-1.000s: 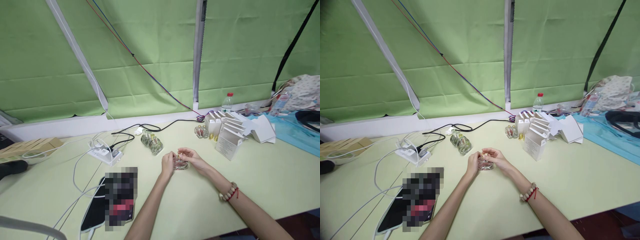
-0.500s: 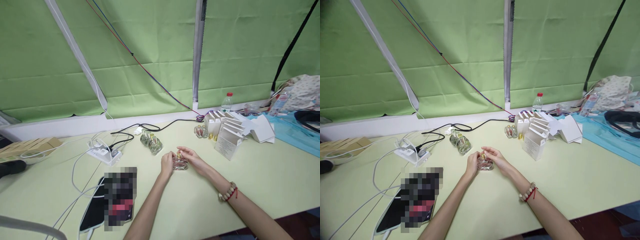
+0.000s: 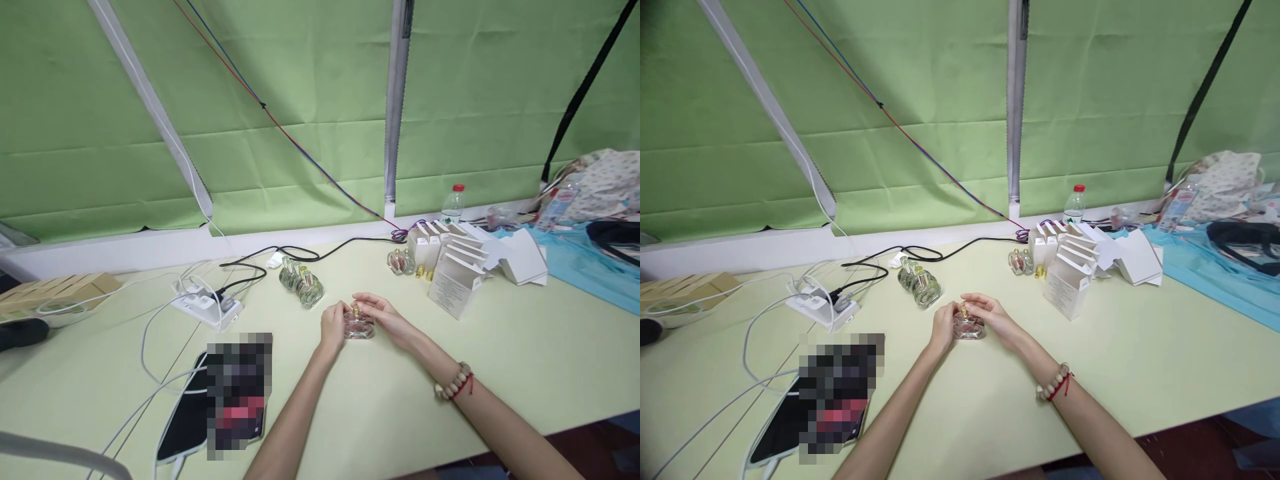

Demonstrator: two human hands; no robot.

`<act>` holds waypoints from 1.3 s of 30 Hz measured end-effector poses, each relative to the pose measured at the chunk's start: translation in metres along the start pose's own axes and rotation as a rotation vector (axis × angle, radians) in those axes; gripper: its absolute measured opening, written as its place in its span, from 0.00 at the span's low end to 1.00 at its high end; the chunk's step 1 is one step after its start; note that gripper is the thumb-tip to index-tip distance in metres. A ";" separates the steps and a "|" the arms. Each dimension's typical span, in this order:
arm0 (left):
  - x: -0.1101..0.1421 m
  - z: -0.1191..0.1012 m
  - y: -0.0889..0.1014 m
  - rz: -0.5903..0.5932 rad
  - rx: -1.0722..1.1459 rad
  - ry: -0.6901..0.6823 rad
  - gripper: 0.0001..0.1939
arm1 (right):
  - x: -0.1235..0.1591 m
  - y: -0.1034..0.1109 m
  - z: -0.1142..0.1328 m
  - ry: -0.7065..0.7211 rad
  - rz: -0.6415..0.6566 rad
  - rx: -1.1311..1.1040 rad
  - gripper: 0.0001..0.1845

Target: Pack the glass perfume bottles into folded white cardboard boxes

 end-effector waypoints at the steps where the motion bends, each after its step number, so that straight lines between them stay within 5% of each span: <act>1: 0.000 0.000 0.000 0.005 0.001 0.005 0.17 | -0.001 0.001 0.000 0.003 -0.006 0.016 0.19; 5: -0.001 -0.001 0.001 -0.002 0.004 -0.001 0.16 | -0.007 0.024 0.011 0.104 -0.142 0.261 0.20; 10: -0.002 0.004 -0.001 0.000 0.030 0.040 0.16 | -0.012 0.084 0.032 0.300 -0.458 0.902 0.22; 16: -0.001 0.005 -0.001 -0.007 0.040 0.043 0.16 | -0.007 0.138 0.037 0.257 -0.715 1.327 0.30; 24: 0.000 0.003 -0.001 -0.027 -0.019 0.007 0.17 | 0.002 0.148 0.045 -0.012 -0.795 1.513 0.35; 39: 0.000 0.009 -0.006 -0.002 -0.004 0.029 0.18 | 0.010 0.143 0.045 -0.053 -0.780 1.620 0.33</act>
Point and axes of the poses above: each hand's wrist, its own x-axis away from the middle knuckle, its own y-axis out of the back of the hand, z = x × y, the point moved 9 cm from there along -x, towards the middle knuckle, and after that the axes turned 5 degrees about y, right-handed, at the moved point
